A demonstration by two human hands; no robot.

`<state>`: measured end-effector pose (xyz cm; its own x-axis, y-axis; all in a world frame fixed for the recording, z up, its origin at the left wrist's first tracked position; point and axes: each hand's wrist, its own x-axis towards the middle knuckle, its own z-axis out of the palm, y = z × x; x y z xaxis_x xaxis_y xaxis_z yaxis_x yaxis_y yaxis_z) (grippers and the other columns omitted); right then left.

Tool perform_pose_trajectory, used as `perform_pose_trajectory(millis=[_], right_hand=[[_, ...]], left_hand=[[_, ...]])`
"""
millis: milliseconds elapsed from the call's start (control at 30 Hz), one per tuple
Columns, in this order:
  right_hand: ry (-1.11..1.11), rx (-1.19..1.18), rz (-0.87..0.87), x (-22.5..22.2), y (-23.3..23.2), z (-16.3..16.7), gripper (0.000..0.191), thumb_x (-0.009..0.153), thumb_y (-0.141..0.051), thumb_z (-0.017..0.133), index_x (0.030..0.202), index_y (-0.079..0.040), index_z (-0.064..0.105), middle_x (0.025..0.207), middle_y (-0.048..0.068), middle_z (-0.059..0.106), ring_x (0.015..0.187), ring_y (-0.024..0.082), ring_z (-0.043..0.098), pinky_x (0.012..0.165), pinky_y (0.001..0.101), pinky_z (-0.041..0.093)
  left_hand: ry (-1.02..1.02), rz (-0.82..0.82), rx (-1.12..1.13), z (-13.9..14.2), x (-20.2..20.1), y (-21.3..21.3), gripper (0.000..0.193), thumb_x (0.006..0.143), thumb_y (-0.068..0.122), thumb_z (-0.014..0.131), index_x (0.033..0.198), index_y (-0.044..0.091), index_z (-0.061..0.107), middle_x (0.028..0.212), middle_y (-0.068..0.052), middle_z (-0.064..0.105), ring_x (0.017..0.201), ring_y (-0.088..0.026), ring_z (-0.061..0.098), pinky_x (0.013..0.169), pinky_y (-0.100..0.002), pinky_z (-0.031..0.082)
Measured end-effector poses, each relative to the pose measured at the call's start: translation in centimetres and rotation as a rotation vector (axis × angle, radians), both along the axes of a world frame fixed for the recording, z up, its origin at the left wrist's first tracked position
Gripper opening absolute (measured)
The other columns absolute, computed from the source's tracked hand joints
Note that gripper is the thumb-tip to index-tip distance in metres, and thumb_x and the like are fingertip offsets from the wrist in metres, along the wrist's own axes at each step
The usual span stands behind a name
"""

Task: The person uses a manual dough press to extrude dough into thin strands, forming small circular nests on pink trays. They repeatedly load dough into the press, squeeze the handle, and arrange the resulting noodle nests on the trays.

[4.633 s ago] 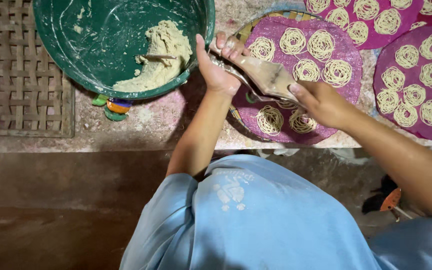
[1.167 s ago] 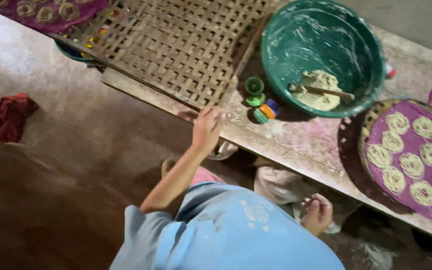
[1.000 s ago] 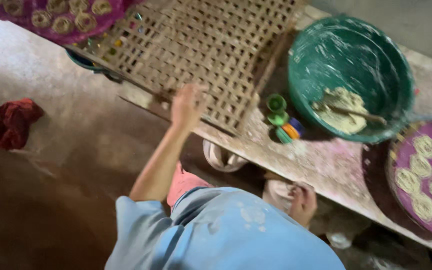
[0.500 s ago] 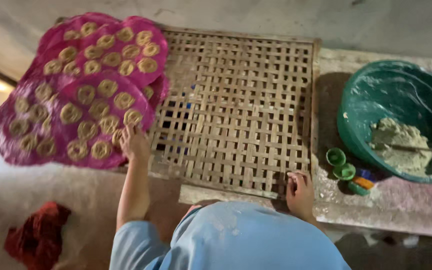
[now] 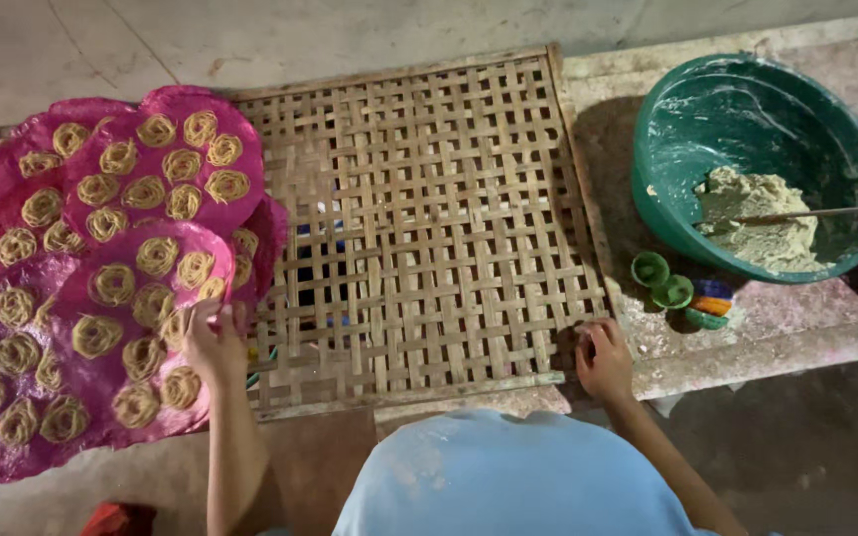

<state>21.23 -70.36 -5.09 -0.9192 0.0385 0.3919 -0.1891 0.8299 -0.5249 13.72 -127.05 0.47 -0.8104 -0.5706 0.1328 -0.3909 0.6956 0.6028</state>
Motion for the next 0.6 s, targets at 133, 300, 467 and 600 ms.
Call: perform_pose_trajectory(millis=[133, 300, 467, 600], right_hand=[[-0.063, 0.022, 0.004, 0.0, 0.1, -0.1, 0.016, 0.089, -0.003, 0.065, 0.105, -0.005, 0.065, 0.111, 0.017, 0.062, 0.102, 0.039, 0.063, 0.085, 0.0449, 0.053], [-0.118, -0.015, -0.047, -1.1, -0.1, 0.1, 0.017, 0.091, -0.003, 0.064, 0.107, -0.004, 0.066, 0.109, 0.017, 0.061, 0.093, 0.037, 0.062, 0.079, 0.045, 0.051], [0.017, -0.241, 0.048, -6.6, -1.2, 1.8, 0.017, 0.099, 0.002, 0.056, 0.114, -0.004, 0.063, 0.111, 0.016, 0.059, 0.097, 0.029, 0.065, 0.082, 0.0357, 0.055], [-0.057, -0.25, 0.115, -15.3, -3.1, 3.0, 0.023, 0.094, -0.001, 0.069, 0.117, -0.004, 0.067, 0.103, 0.017, 0.065, 0.084, 0.031, 0.065, 0.069, 0.0369, 0.051]], left_hand=[[0.38, -0.15, 0.214, -1.6, -3.4, 3.1, 0.02, 0.101, 0.013, 0.071, 0.119, 0.004, 0.067, 0.113, -0.014, 0.066, 0.098, -0.024, 0.066, 0.083, -0.036, 0.054], [0.393, -0.179, 0.888, -1.3, -8.1, 15.6, 0.032, 0.101, 0.021, 0.06, 0.129, 0.006, 0.06, 0.111, -0.009, 0.057, 0.081, -0.02, 0.058, 0.063, -0.028, 0.047], [-0.51, -0.783, 0.469, 1.5, -7.8, 27.9, 0.068, 0.1, 0.026, 0.062, 0.162, 0.021, 0.033, 0.166, 0.0, 0.034, 0.08, -0.022, 0.067, 0.053, -0.023, 0.051], [-0.075, -0.929, -0.144, -1.1, -10.5, 28.2, 0.053, 0.093, 0.026, 0.063, 0.144, 0.019, 0.051, 0.152, 0.0, 0.047, 0.134, -0.025, 0.05, 0.074, -0.029, 0.055]])
